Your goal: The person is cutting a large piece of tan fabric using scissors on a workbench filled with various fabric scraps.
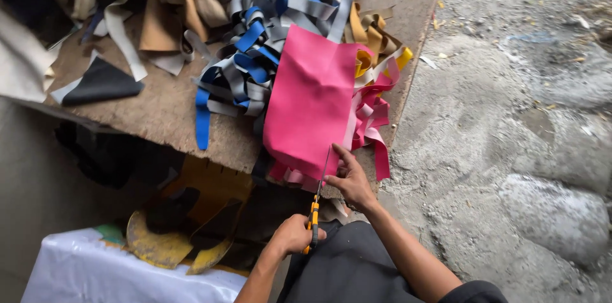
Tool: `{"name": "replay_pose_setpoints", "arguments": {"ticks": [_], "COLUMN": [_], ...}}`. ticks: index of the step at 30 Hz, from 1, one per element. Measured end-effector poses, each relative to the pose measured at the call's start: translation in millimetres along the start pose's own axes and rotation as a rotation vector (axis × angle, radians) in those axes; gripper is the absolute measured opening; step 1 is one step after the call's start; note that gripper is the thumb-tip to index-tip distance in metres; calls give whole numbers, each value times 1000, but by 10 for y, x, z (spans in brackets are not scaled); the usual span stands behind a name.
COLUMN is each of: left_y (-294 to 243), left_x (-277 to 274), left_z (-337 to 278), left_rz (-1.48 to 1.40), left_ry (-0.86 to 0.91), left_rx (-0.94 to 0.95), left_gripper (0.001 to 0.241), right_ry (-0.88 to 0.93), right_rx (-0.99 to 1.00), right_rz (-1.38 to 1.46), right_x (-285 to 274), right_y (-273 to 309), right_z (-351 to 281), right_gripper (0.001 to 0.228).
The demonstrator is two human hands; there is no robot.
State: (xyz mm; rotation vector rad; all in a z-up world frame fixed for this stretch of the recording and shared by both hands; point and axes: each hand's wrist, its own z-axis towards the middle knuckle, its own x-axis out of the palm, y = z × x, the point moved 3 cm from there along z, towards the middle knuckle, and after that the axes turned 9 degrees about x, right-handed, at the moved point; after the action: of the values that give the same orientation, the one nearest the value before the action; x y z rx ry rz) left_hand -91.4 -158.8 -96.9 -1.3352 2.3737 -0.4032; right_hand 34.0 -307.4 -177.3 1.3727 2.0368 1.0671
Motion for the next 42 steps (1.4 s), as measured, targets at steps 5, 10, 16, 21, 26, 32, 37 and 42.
{"name": "replay_pose_setpoints", "arguments": {"ticks": [5, 10, 16, 21, 26, 32, 37, 42], "left_y": [27, 119, 168, 17, -92, -64, -117, -316], "left_x": [-125, -123, -142, -254, -257, -237, -205, -352], "left_z": [46, 152, 546, 531, 660, 1344, 1380, 1580], "left_rz": [-97, -335, -559, -541, -598, -578, -684, -611], "left_ry": [66, 118, 214, 161, 138, 143, 104, 112], "left_rx": [36, 52, 112, 104, 142, 301, 340, 350], "left_gripper": [22, 22, 18, 16, 16, 27, 22, 24], "right_ry": [37, 98, 72, 124, 64, 98, 50, 12], "right_rx": [-44, -65, 0, -84, -27, -122, -164, -137], "right_rz": [14, 115, -181, -141, -272, -197, -206, -417], "right_x": [28, 27, 11, 44, 18, -175, -230, -235], "right_y": [35, -55, 102, 127, 340, 84, 21, 4], "right_z": [9, 122, 32, 13, -74, 16, 27, -53], "right_gripper": [96, 100, 120, 116, 114, 118, 117, 117]}}
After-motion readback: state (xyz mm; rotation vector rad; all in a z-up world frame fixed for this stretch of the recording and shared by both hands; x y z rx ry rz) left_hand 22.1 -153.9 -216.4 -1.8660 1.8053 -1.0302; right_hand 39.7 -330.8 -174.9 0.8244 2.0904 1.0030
